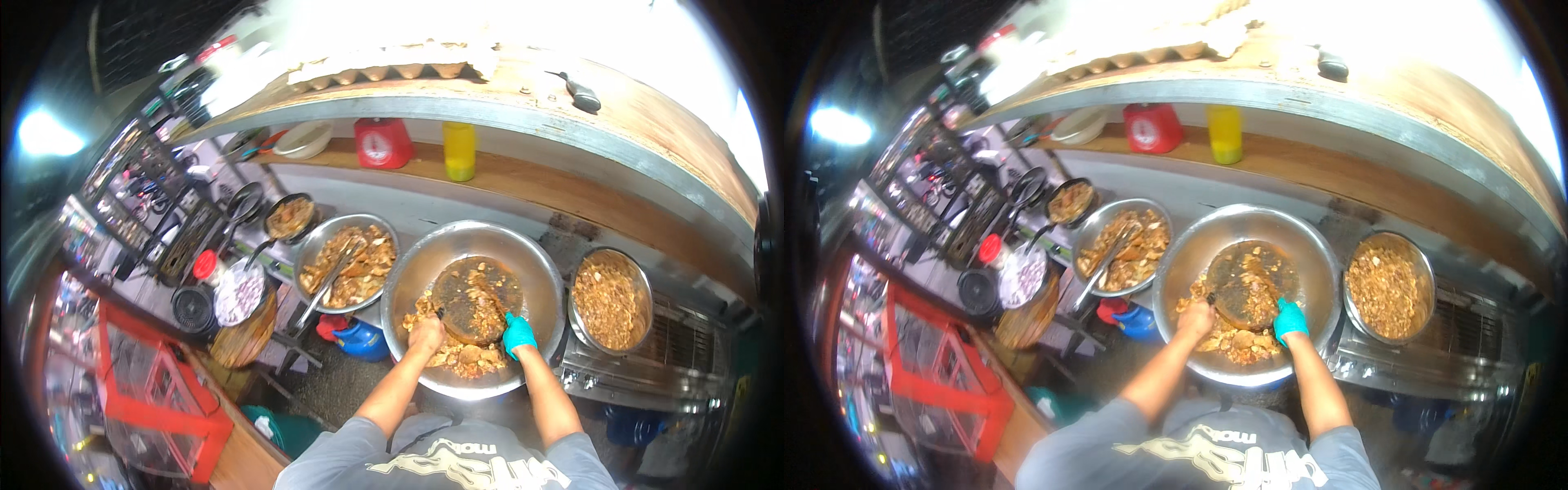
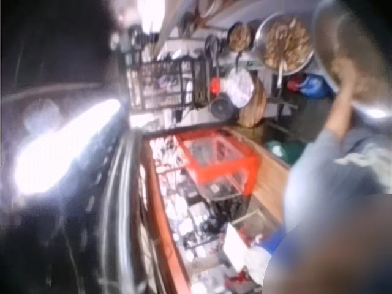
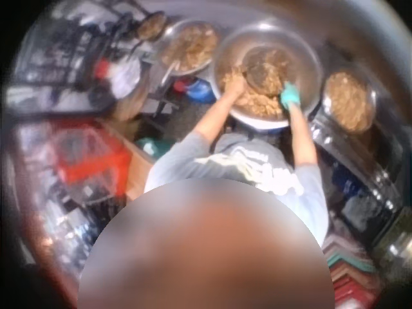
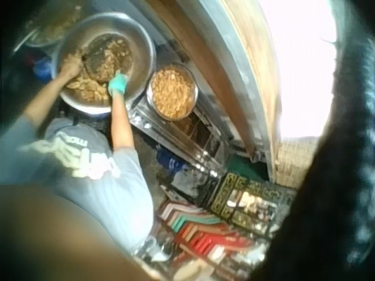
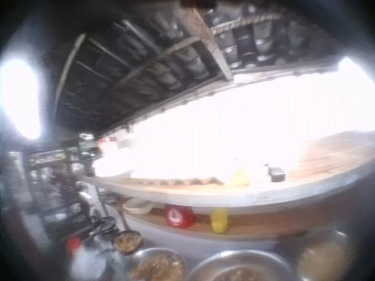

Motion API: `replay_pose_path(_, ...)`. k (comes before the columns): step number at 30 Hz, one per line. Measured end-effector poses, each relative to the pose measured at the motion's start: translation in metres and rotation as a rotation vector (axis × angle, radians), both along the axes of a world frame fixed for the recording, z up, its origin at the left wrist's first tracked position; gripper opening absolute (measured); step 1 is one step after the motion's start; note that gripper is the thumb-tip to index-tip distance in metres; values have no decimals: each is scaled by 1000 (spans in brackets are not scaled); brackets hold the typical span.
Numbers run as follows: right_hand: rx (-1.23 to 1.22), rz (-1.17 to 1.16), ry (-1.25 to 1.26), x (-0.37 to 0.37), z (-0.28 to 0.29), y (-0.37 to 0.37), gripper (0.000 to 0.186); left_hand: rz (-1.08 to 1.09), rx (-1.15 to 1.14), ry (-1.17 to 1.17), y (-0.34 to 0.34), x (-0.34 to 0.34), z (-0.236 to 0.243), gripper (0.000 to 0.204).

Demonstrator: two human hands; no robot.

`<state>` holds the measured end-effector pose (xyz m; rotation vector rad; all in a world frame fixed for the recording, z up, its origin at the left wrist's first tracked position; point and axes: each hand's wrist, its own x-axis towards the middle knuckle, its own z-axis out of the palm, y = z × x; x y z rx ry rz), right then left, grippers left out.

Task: The person uses a knife and wooden spatula to chop and mix cooked meat in a large metal bowl, then transfers portions into a frying pan. The process is repeated multiple times with consistent chopping and mixing motions.

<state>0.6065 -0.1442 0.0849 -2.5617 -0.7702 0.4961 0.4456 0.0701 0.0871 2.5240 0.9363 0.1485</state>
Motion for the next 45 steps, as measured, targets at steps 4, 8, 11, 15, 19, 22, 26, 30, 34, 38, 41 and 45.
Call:
replay_pose_path(4,49,-234,63,10,5,-2,46,-33,-49,49,39,20,-5,42)
replay_pose_path(8,-112,-227,14,11,9,24,45,-215,-26,86,57,28,0,44)
replay_pose_path(11,-235,-101,-21,-21,16,35,45,-254,-60,103,63,25,3,43)
replay_pose_path(15,-178,-138,-79,-63,29,16,42,-227,-130,76,67,17,1,42)
replay_pose_path(19,-167,-258,-263,-75,34,-3,46,-322,-51,81,64,10,0,40)
replay_pose_path(22,-244,-162,-256,-88,25,-1,48,-163,-178,81,50,2,5,40)
replay_pose_path(26,-279,-108,-243,-100,14,-7,51,-320,-19,61,34,0,17,41)
replay_pose_path(30,-255,-56,-294,-97,13,-19,54,-81,-102,-32,18,-4,20,37)
replay_pose_path(34,-268,-16,-263,-97,11,-24,52,-309,-2,63,8,-11,15,37)
replay_pose_path(38,-219,-35,-345,-102,4,-28,46,-37,-40,-16,-6,-16,14,38)
replay_pose_path(41,-233,-46,-336,-106,3,-28,46,-174,-122,100,-11,-16,18,39)
replay_pose_path(45,-216,-52,-365,-108,7,-26,42,-150,22,-18,-5,-9,22,39)
